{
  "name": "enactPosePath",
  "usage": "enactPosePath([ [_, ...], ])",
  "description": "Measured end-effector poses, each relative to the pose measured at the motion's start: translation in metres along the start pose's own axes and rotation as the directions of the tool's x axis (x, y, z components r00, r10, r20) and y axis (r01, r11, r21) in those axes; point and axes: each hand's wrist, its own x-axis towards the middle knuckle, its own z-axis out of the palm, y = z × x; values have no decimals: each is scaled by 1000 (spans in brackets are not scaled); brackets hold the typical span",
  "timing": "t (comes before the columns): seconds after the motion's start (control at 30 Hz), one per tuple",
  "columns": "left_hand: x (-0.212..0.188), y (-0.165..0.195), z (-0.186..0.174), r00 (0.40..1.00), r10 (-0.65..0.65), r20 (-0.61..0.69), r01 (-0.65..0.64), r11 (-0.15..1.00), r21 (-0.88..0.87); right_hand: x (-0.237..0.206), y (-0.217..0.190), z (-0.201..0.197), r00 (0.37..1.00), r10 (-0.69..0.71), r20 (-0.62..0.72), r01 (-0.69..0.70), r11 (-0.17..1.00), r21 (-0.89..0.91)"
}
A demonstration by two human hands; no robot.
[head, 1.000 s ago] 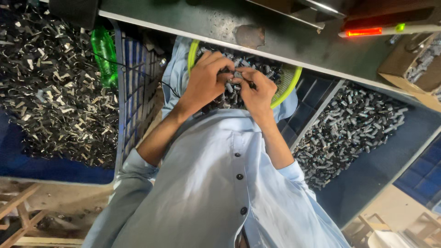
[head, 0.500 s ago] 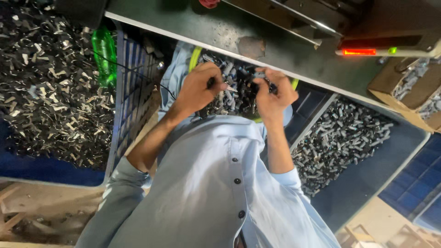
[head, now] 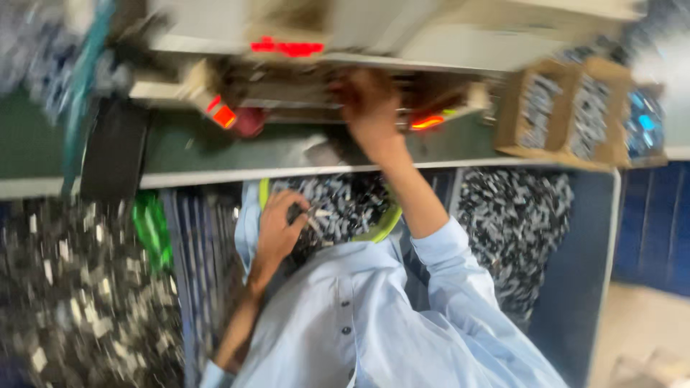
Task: The person scoops small keychains from a blue bin into a green basket, then repeatedly picks them up one by one and places them into a machine slot. The person continues this repetitive handling throughout the clip.
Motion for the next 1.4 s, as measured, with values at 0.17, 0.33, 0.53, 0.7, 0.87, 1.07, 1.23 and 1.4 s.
enactPosePath([
  [0.17,13,7,11,999,-23,29,16,970,242,-6,10,17,1000,20,-20,-18,995,94],
  [0.33,20,17,14,991,113,73,-129,956,262,1,4,27,1000,0,27,-4,989,150],
  [0.53,14,2,10,987,159,-5,-156,977,148,3,-16,7,998,-50,37,47,997,62],
  [0.7,-5,-7,14,981,117,-157,-111,993,45,-87,-61,-13,972,-203,117,141,905,401],
  [0.87,-10,-6,14,982,48,-182,-48,999,7,-164,-77,-2,962,54,269,-149,927,345],
  [1.07,1,-10,15,981,-177,-84,167,980,-112,-174,-62,11,927,176,330,-286,902,323],
  [1.23,-5,-21,24,964,-199,-179,183,978,-101,-168,-73,17,965,101,243,-198,886,419],
  [1.4,-11,-32,28,952,-196,-235,173,978,-113,-172,-82,20,870,329,366,-473,765,438],
])
